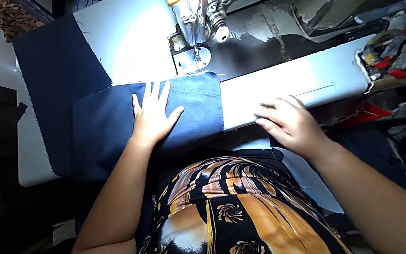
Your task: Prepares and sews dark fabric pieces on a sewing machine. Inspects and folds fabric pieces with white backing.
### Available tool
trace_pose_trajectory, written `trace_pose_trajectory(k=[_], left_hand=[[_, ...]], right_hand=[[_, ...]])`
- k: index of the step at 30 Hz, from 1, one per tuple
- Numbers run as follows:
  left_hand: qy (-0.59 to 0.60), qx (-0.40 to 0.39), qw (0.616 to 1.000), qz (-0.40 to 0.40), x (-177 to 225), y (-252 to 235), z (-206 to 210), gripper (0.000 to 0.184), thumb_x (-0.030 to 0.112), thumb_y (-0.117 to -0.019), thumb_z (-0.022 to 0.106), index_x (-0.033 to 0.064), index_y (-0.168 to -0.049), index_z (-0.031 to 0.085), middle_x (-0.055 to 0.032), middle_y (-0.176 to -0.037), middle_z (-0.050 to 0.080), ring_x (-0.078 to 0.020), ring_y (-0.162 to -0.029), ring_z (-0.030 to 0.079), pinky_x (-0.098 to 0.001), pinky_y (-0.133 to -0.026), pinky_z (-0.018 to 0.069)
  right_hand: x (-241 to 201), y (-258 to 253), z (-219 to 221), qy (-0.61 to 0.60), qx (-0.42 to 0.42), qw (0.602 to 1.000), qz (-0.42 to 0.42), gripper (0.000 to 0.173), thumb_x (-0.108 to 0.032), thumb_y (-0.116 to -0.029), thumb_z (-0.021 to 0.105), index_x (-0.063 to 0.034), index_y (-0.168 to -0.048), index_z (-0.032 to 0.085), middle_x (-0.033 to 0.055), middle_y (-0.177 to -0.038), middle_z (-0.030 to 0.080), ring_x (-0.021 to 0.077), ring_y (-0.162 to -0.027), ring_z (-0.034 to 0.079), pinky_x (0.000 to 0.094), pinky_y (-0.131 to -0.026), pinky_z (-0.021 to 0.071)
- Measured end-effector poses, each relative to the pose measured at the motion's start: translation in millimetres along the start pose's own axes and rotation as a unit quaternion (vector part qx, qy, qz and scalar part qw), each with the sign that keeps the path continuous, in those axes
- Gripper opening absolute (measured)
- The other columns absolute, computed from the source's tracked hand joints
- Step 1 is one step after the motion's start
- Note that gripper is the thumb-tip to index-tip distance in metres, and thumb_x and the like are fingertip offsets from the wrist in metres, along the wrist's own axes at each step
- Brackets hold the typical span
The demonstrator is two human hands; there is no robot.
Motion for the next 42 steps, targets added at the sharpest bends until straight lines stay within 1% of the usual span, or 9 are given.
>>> trace_pose_trajectory(k=[1, 3, 5, 7, 10, 14, 17, 26, 42], left_hand=[[0.0, 0.003, 1.0, -0.001, 0.5, 0.2, 1.1, 0.083, 0.072, -0.0997, 0.029, 0.0216, -0.165, 0.024, -0.0111, -0.171, 0.022, -0.0338, -0.159, 0.013, -0.075, -0.118, 0.0071], [0.007, 0.003, 1.0, -0.007, 5.6, 1.0, 2.8, 0.082, 0.071, -0.1001, 0.029, 0.0216, -0.166, 0.023, -0.0116, -0.171, 0.021, -0.0344, -0.159, 0.012, -0.0755, -0.118, 0.0059], [0.02, 0.013, 1.0, -0.011, 20.1, -0.1, 4.3, 0.082, 0.069, -0.1011, 0.031, 0.0195, -0.166, 0.024, -0.0143, -0.171, 0.022, -0.0371, -0.159, 0.013, -0.0777, -0.116, 0.0042], [0.041, 0.022, 0.999, -0.013, 42.7, 0.0, 7.6, 0.079, 0.064, -0.1037, 0.032, 0.0155, -0.165, 0.023, -0.0175, -0.17, 0.021, -0.0407, -0.158, 0.011, -0.0812, -0.114, 0.0019], [0.082, -0.004, 0.997, 0.004, 68.2, 6.0, 5.2, 0.072, 0.051, -0.1075, 0.035, 0.011, -0.165, 0.022, -0.0184, -0.171, 0.016, -0.0431, -0.158, 0.007, -0.0846, -0.11, 0.002], [0.067, -0.011, 0.997, 0.019, 40.0, 23.4, -7.0, 0.061, 0.052, -0.1052, 0.041, 0.0272, -0.161, 0.037, -0.01, -0.168, 0.03, -0.0379, -0.157, 0.022, -0.0856, -0.109, 0.0061], [0.058, -0.01, 0.998, 0.009, 4.7, 49.1, -4.3, 0.065, 0.061, -0.1032, 0.036, 0.0301, -0.161, 0.038, -0.009, -0.169, 0.029, -0.0359, -0.157, 0.021, -0.0783, -0.116, 0.0079], [0.042, 0.013, 0.997, 0.069, 4.4, 96.4, 13.4, 0.072, 0.064, -0.1026, 0.029, 0.0203, -0.158, 0.044, -0.0143, -0.167, 0.031, -0.0374, -0.156, 0.025, -0.0773, -0.117, 0.0083], [0.043, 0.001, 0.995, 0.092, -19.2, 76.5, 2.9, 0.071, 0.063, -0.1049, 0.017, 0.0237, -0.158, 0.045, -0.0117, -0.167, 0.033, -0.036, -0.156, 0.026, -0.0754, -0.119, 0.0092]], right_hand=[[-1.9, 13.7, -1.8, -0.046, 0.046, 0.998, -0.003, 0.04, -0.026, -0.1031, 0.046, -0.0031, -0.091, 0.076, 0.0113, -0.1, 0.073, 0.0237, -0.104, 0.067, 0.0438, -0.094, 0.0527], [-4.5, 35.1, 13.1, -0.131, 0.026, 0.989, 0.063, 0.037, -0.023, -0.1012, 0.048, -0.0075, -0.078, 0.073, 0.0002, -0.077, 0.068, 0.0076, -0.076, 0.067, 0.0281, -0.071, 0.0579], [-5.4, 40.7, 41.4, -0.198, -0.11, 0.958, 0.175, 0.036, -0.031, -0.1015, 0.058, -0.0009, -0.11, 0.074, 0.0113, -0.102, 0.074, 0.0192, -0.096, 0.072, 0.0422, -0.087, 0.0601], [-8.5, 33.3, 69.4, -0.298, -0.188, 0.895, 0.275, 0.061, -0.034, -0.0947, 0.074, 0.0045, -0.139, 0.057, 0.023, -0.133, 0.063, 0.0296, -0.126, 0.06, 0.0512, -0.109, 0.0471], [-14.3, 25.6, 87.9, -0.445, -0.144, 0.806, 0.364, 0.04, -0.017, -0.091, 0.078, 0.0023, -0.123, 0.065, 0.0095, -0.112, 0.072, 0.0103, -0.106, 0.068, 0.0336, -0.098, 0.0551], [-5.0, 32.8, 60.2, -0.528, -0.156, 0.739, 0.388, 0.005, -0.004, -0.0959, 0.066, -0.0025, -0.1, 0.068, -0.0006, -0.085, 0.074, 0.004, -0.08, 0.071, 0.0251, -0.08, 0.0596], [15.7, 45.8, 39.2, -0.554, -0.079, 0.736, 0.381, 0.01, -0.003, -0.0897, 0.061, -0.0058, -0.097, 0.068, 0.0002, -0.08, 0.074, 0.0065, -0.071, 0.071, 0.026, -0.068, 0.0606], [40.7, 50.8, 16.1, -0.526, -0.048, 0.744, 0.41, 0.01, -0.001, -0.0891, 0.061, -0.0032, -0.098, 0.067, 0.0044, -0.081, 0.074, 0.011, -0.072, 0.072, 0.0304, -0.069, 0.0617], [33.2, 51.6, 22.6, -0.48, -0.127, 0.778, 0.386, 0.011, -0.004, -0.089, 0.069, -0.0002, -0.099, 0.069, 0.006, -0.084, 0.075, 0.0119, -0.077, 0.073, 0.0317, -0.076, 0.0624]])
Point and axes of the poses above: each hand's wrist, its own y-axis away from the middle knuckle, its own z-axis out of the palm, x = y × z, the point moved 3 cm from there along -y, towards the middle knuckle
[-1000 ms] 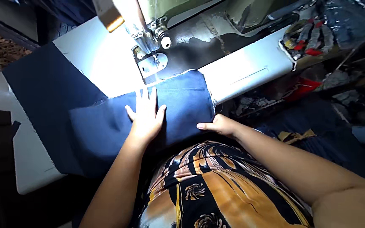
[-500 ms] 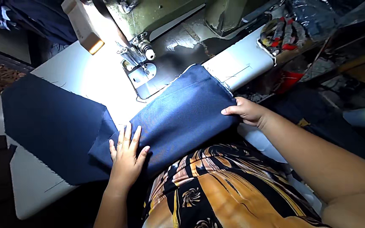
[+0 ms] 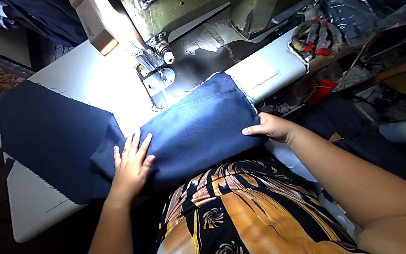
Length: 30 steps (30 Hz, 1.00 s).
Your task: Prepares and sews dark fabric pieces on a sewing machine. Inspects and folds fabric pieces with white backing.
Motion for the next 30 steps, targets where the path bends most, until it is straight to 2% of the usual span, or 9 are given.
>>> trace_pose_trajectory(k=[3, 7, 10, 13, 15, 18, 20, 25, 30], left_hand=[[-0.034, -0.009, 0.999, 0.003, -44.8, -24.8, -10.3, 0.067, 0.059, -0.1052, 0.02, 0.0251, -0.157, 0.044, -0.0109, -0.168, 0.032, -0.0377, -0.157, 0.022, -0.0735, -0.119, 0.0115], [-0.086, 0.006, 0.996, -0.025, -101.8, -66.0, -42.0, 0.062, 0.055, -0.1033, 0.045, 0.0239, -0.156, 0.046, -0.0267, -0.163, 0.031, -0.0558, -0.152, 0.018, -0.0798, -0.115, 0.0108], [-0.148, 0.002, 0.986, -0.078, -108.7, -93.1, -71.6, 0.052, 0.05, -0.1048, 0.052, 0.0244, -0.15, 0.055, -0.0345, -0.141, 0.051, -0.0629, -0.132, 0.042, -0.0817, -0.102, 0.0274], [-0.126, -0.049, 0.968, -0.212, -99.8, -118.2, -81.7, 0.044, 0.03, -0.1085, 0.05, 0.0242, -0.152, 0.053, -0.0322, -0.143, 0.052, -0.0573, -0.133, 0.046, -0.0789, -0.103, 0.0309], [-0.071, -0.091, 0.946, -0.303, -92.8, -127.8, -74.7, 0.053, 0.04, -0.1098, 0.038, 0.0271, -0.161, 0.036, -0.0316, -0.158, 0.036, -0.0595, -0.14, 0.037, -0.081, -0.103, 0.0302], [-0.016, -0.104, 0.929, -0.355, -91.0, -131.0, -53.0, 0.08, 0.076, -0.0991, 0.026, 0.0367, -0.166, 0.009, -0.0179, -0.173, -0.001, -0.0543, -0.155, 0.0, -0.0881, -0.106, 0.0121], [-0.01, -0.063, 0.944, -0.325, -98.7, -127.2, -43.5, 0.079, 0.079, -0.097, 0.026, 0.0419, -0.165, 0.01, -0.01, -0.174, -0.003, -0.047, -0.157, -0.007, -0.0878, -0.107, 0.0019], [-0.02, -0.024, 0.974, -0.223, -122.4, -120.7, -44.9, 0.076, 0.071, -0.1, 0.035, 0.0357, -0.166, 0.018, -0.0065, -0.174, 0.007, -0.0422, -0.159, 0.001, -0.0857, -0.109, 0.0031], [-0.013, -0.008, 0.981, -0.196, -129.3, -129.0, -47.1, 0.076, 0.07, -0.0978, 0.042, 0.0233, -0.157, 0.036, -0.0055, -0.173, 0.014, -0.0384, -0.159, 0.007, -0.0833, -0.111, 0.0047]], right_hand=[[0.0, -5.5, 29.4, 0.116, -0.078, 0.99, -0.034, 0.013, -0.014, -0.0915, 0.073, -0.0008, -0.09, 0.071, 0.0028, -0.078, 0.073, 0.0068, -0.073, 0.07, 0.0293, -0.072, 0.0594], [-5.2, -27.9, 95.7, 0.282, -0.216, 0.933, -0.06, 0.05, -0.044, -0.1015, 0.058, -0.0014, -0.075, 0.063, 0.0001, -0.067, 0.057, 0.0072, -0.062, 0.054, 0.0331, -0.062, 0.0458], [-8.8, -45.1, 146.3, 0.31, -0.318, 0.886, -0.133, 0.048, -0.038, -0.1086, 0.045, 0.001, -0.097, 0.071, 0.0104, -0.087, 0.069, 0.017, -0.084, 0.064, 0.0431, -0.082, 0.0509], [-15.4, -58.4, 185.2, 0.338, -0.41, 0.822, -0.205, 0.043, -0.027, -0.1115, 0.036, -0.0044, -0.132, 0.067, 0.0148, -0.123, 0.072, 0.0228, -0.118, 0.067, 0.0464, -0.107, 0.0476], [-20.4, -62.4, 204.2, 0.391, -0.445, 0.777, -0.215, 0.045, -0.029, -0.1122, 0.036, -0.0066, -0.141, 0.061, 0.0169, -0.133, 0.067, 0.0279, -0.128, 0.062, 0.0509, -0.112, 0.0424], [-27.3, -57.8, 218.8, 0.439, -0.477, 0.726, -0.229, 0.042, -0.028, -0.11, 0.046, -0.0119, -0.147, 0.056, 0.0163, -0.13, 0.068, 0.0309, -0.124, 0.063, 0.0526, -0.11, 0.0443], [-31.3, -49.2, 215.5, 0.443, -0.476, 0.714, -0.261, 0.035, -0.024, -0.1078, 0.051, -0.0077, -0.135, 0.065, 0.0169, -0.117, 0.07, 0.031, -0.112, 0.067, 0.0502, -0.101, 0.0499], [-53.4, -31.4, 193.8, 0.33, -0.321, 0.723, -0.516, 0.02, -0.016, -0.1023, 0.058, -0.0071, -0.106, 0.076, 0.0089, -0.086, 0.072, 0.022, -0.082, 0.07, 0.0374, -0.076, 0.057], [-79.1, -37.8, 179.4, 0.409, -0.096, 0.676, -0.605, 0.025, -0.017, -0.1016, 0.056, -0.0151, -0.116, 0.077, 0.0061, -0.124, 0.073, 0.0246, -0.126, 0.063, 0.046, -0.105, 0.0486]])
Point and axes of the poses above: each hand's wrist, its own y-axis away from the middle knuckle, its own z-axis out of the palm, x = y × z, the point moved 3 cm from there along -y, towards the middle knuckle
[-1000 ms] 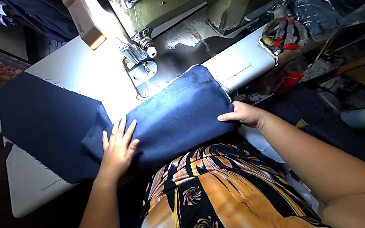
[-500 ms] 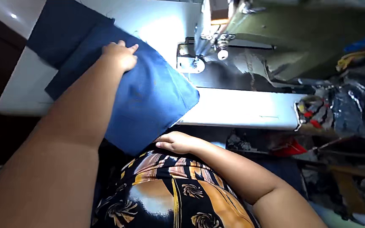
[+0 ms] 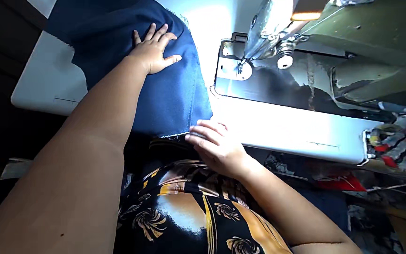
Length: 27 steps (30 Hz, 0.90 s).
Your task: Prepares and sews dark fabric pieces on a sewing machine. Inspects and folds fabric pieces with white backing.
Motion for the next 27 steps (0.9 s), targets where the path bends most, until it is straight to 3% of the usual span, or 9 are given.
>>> trace_pose_trajectory(k=[5, 8, 19, 21, 23, 24, 25, 26, 27], left_hand=[[0.002, 0.006, 1.0, 0.007, -0.9, -3.4, -0.3, 0.076, 0.071, -0.097, 0.042, 0.0254, -0.158, 0.037, -0.0052, -0.173, 0.016, -0.0379, -0.159, 0.008, -0.083, -0.111, 0.0045], [0.005, 0.001, 1.0, 0.008, -1.7, -3.4, -1.2, 0.076, 0.071, -0.0977, 0.04, 0.0258, -0.158, 0.036, -0.0063, -0.173, 0.016, -0.039, -0.159, 0.008, -0.0826, -0.112, 0.0041], [-0.005, -0.002, 1.0, -0.001, -1.8, -6.6, -2.0, 0.075, 0.072, -0.0978, 0.036, 0.0283, -0.159, 0.034, -0.004, -0.173, 0.014, -0.0358, -0.16, 0.007, -0.0812, -0.113, 0.0044], [-0.002, 0.004, 1.0, -0.008, -0.7, -2.6, -1.1, 0.074, 0.071, -0.0986, 0.036, 0.0278, -0.159, 0.034, -0.0038, -0.173, 0.015, -0.0359, -0.16, 0.007, -0.0817, -0.112, 0.0045], [0.001, 0.01, 1.0, -0.028, 3.2, 4.5, -0.1, 0.072, 0.07, -0.0999, 0.035, 0.0292, -0.16, 0.033, -0.0029, -0.173, 0.015, -0.0349, -0.16, 0.006, -0.0806, -0.114, 0.0037], [0.006, 0.017, 0.999, -0.043, 6.6, 9.0, 0.6, 0.072, 0.07, -0.1003, 0.034, 0.0297, -0.16, 0.033, -0.003, -0.173, 0.015, -0.0353, -0.16, 0.006, -0.0804, -0.114, 0.0037], [0.013, 0.025, 0.998, -0.061, 11.2, 15.9, 3.1, 0.072, 0.07, -0.1006, 0.034, 0.0296, -0.16, 0.033, -0.0039, -0.173, 0.015, -0.0366, -0.16, 0.006, -0.081, -0.113, 0.004], [0.02, 0.033, 0.996, -0.082, 16.9, 24.0, 5.8, 0.072, 0.07, -0.1006, 0.034, 0.0296, -0.16, 0.033, -0.0049, -0.173, 0.015, -0.038, -0.159, 0.006, -0.0817, -0.113, 0.0041], [0.024, 0.039, 0.994, -0.104, 24.2, 32.4, 8.7, 0.072, 0.07, -0.1007, 0.033, 0.0295, -0.16, 0.033, -0.0059, -0.174, 0.014, -0.0394, -0.159, 0.005, -0.0824, -0.112, 0.0043]], right_hand=[[23.3, 20.9, -7.4, 0.087, -0.028, 0.991, 0.1, 0.031, -0.02, -0.1017, 0.055, -0.0124, -0.125, 0.074, 0.0067, -0.135, 0.068, 0.0239, -0.133, 0.059, 0.0506, -0.113, 0.0438], [28.3, 34.4, -7.8, 0.099, -0.014, 0.99, 0.095, 0.033, -0.02, -0.1019, 0.055, -0.0118, -0.127, 0.073, 0.0073, -0.139, 0.066, 0.0229, -0.135, 0.058, 0.0481, -0.116, 0.0414], [30.5, 36.1, -3.7, 0.092, 0.036, 0.992, 0.074, 0.03, -0.02, -0.0986, 0.058, -0.0092, -0.121, 0.076, 0.0111, -0.133, 0.069, 0.0252, -0.13, 0.062, 0.0473, -0.113, 0.0447], [26.6, 38.8, -9.8, 0.059, 0.04, 0.995, 0.069, 0.026, -0.017, -0.0982, 0.06, -0.0088, -0.116, 0.077, 0.0117, -0.128, 0.071, 0.0239, -0.123, 0.066, 0.044, -0.106, 0.0509], [18.6, 48.3, -17.7, 0.019, 0.069, 0.996, 0.053, 0.021, -0.013, -0.0961, 0.06, -0.0069, -0.104, 0.079, 0.009, -0.096, 0.074, 0.0182, -0.087, 0.07, 0.0342, -0.076, 0.058], [13.7, 56.5, -18.5, -0.005, 0.073, 0.995, 0.061, 0.021, -0.012, -0.0954, 0.058, -0.0056, -0.099, 0.078, 0.0072, -0.079, 0.068, 0.0175, -0.073, 0.063, 0.0334, -0.066, 0.0516], [9.0, 66.1, -17.1, -0.014, 0.049, 0.994, 0.1, 0.023, -0.014, -0.0958, 0.056, -0.0069, -0.097, 0.079, 0.0055, -0.073, 0.066, 0.0172, -0.068, 0.061, 0.0338, -0.064, 0.0493], [5.9, 74.6, -14.4, -0.012, -0.006, 0.985, 0.17, 0.027, -0.02, -0.0978, 0.054, -0.0093, -0.097, 0.079, 0.005, -0.076, 0.071, 0.0175, -0.072, 0.067, 0.036, -0.067, 0.0547], [6.4, 81.3, -10.9, -0.037, -0.091, 0.958, 0.268, 0.033, -0.03, -0.1022, 0.052, -0.0094, -0.104, 0.078, 0.0066, -0.088, 0.076, 0.0196, -0.084, 0.073, 0.0413, -0.077, 0.0591]])
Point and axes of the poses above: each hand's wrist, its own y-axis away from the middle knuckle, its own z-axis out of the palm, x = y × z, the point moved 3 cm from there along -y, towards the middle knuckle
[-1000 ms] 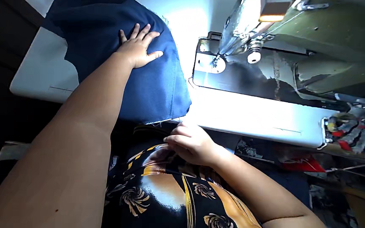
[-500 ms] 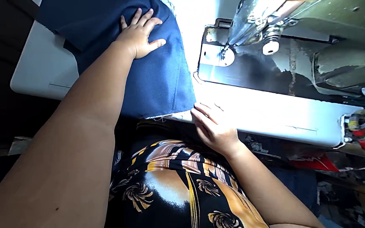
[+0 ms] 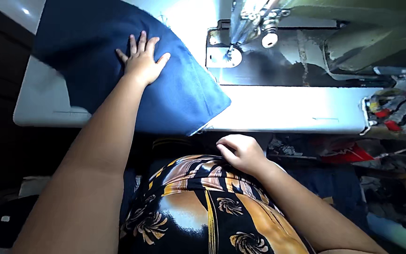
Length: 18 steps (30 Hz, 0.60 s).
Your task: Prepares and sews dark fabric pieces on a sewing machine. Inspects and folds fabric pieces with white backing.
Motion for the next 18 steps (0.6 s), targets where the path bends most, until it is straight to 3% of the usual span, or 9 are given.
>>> trace_pose_trajectory(k=[1, 3, 5, 7, 9, 11, 14, 16, 18], left_hand=[[0.003, 0.005, 1.0, -0.019, 6.6, 10.5, 3.0, 0.073, 0.071, -0.1008, 0.032, 0.0293, -0.161, 0.032, -0.0065, -0.174, 0.013, -0.0405, -0.159, 0.005, -0.0827, -0.112, 0.0039], [-0.002, 0.008, 0.999, -0.048, 23.4, 32.6, 8.8, 0.076, 0.072, -0.1005, 0.03, 0.0285, -0.163, 0.028, -0.0091, -0.174, 0.012, -0.0441, -0.158, 0.004, -0.0845, -0.11, 0.0036], [-0.009, 0.0, 0.998, -0.059, 42.4, 52.5, 14.9, 0.081, 0.072, -0.1008, 0.029, 0.0244, -0.166, 0.021, -0.0146, -0.173, 0.009, -0.05, -0.156, 0.002, -0.087, -0.107, 0.004], [-0.002, -0.022, 0.998, -0.05, 58.4, 70.1, 19.6, 0.081, 0.069, -0.1029, 0.028, 0.0207, -0.167, 0.016, -0.0178, -0.173, 0.005, -0.0529, -0.155, 0.0, -0.0879, -0.105, 0.0042], [0.02, -0.05, 0.999, -0.012, 69.4, 87.4, 19.2, 0.073, 0.059, -0.1074, 0.03, 0.0181, -0.167, 0.016, -0.0186, -0.173, 0.004, -0.0538, -0.155, 0.001, -0.0883, -0.105, 0.0052], [0.035, -0.065, 0.996, 0.045, 68.1, 102.9, 15.6, 0.065, 0.052, -0.1093, 0.032, 0.0221, -0.166, 0.023, -0.0139, -0.173, 0.01, -0.0493, -0.156, 0.007, -0.0866, -0.107, 0.0088], [0.06, -0.017, 0.993, 0.104, 45.2, 112.4, 11.2, 0.055, 0.048, -0.105, 0.047, 0.0257, -0.156, 0.047, -0.0133, -0.166, 0.033, -0.0444, -0.151, 0.028, -0.0797, -0.105, 0.0208], [0.056, 0.028, 0.993, 0.101, 22.1, 115.4, 8.8, 0.058, 0.051, -0.1023, 0.052, 0.0237, -0.154, 0.05, -0.0172, -0.164, 0.035, -0.0485, -0.148, 0.031, -0.0794, -0.103, 0.024], [0.041, 0.059, 0.995, 0.067, -4.7, 116.7, 7.3, 0.064, 0.052, -0.1019, 0.05, 0.0204, -0.157, 0.044, -0.0235, -0.165, 0.029, -0.0534, -0.149, 0.026, -0.0807, -0.105, 0.0212]], right_hand=[[6.9, 0.9, 3.4, -0.056, -0.101, 0.987, 0.111, 0.041, -0.04, -0.1051, 0.052, -0.0081, -0.12, 0.073, 0.0094, -0.107, 0.076, 0.0226, -0.103, 0.072, 0.0476, -0.093, 0.0562], [21.4, 1.7, 10.2, -0.206, -0.139, 0.941, 0.228, 0.05, -0.043, -0.1006, 0.062, -0.0056, -0.133, 0.065, 0.0108, -0.125, 0.071, 0.0209, -0.118, 0.067, 0.0467, -0.106, 0.0509], [25.7, 3.9, 11.0, -0.345, -0.093, 0.897, 0.261, 0.044, -0.034, -0.0983, 0.067, 0.0003, -0.125, 0.066, 0.0113, -0.119, 0.071, 0.0168, -0.112, 0.066, 0.0399, -0.102, 0.053], [23.2, 4.3, 7.5, -0.413, -0.047, 0.865, 0.282, 0.036, -0.032, -0.0998, 0.065, 0.0017, -0.111, 0.069, 0.0067, -0.101, 0.072, 0.0102, -0.095, 0.067, 0.0343, -0.09, 0.0554], [22.5, 6.8, 0.8, -0.448, -0.005, 0.828, 0.336, 0.034, -0.03, -0.1017, 0.065, 0.002, -0.111, 0.069, 0.0081, -0.098, 0.074, 0.0116, -0.091, 0.071, 0.0348, -0.088, 0.0581], [27.9, 11.9, -7.5, -0.48, 0.018, 0.798, 0.364, 0.03, -0.026, -0.1017, 0.065, 0.0019, -0.113, 0.068, 0.0095, -0.099, 0.074, 0.014, -0.09, 0.071, 0.0361, -0.087, 0.0583], [40.6, 29.9, -19.8, -0.501, 0.076, 0.78, 0.367, 0.024, -0.02, -0.1013, 0.063, 0.0011, -0.112, 0.066, 0.0094, -0.093, 0.074, 0.0146, -0.082, 0.072, 0.034, -0.078, 0.0597], [52.9, 43.3, -30.1, -0.508, 0.102, 0.771, 0.37, 0.023, -0.019, -0.1029, 0.061, 0.0015, -0.114, 0.064, 0.0095, -0.097, 0.074, 0.0154, -0.087, 0.072, 0.0355, -0.083, 0.0605], [61.3, 55.4, -37.3, -0.499, 0.137, 0.766, 0.381, 0.024, -0.019, -0.1032, 0.061, 0.0018, -0.114, 0.064, 0.0093, -0.097, 0.073, 0.0147, -0.087, 0.072, 0.0355, -0.083, 0.0599]])
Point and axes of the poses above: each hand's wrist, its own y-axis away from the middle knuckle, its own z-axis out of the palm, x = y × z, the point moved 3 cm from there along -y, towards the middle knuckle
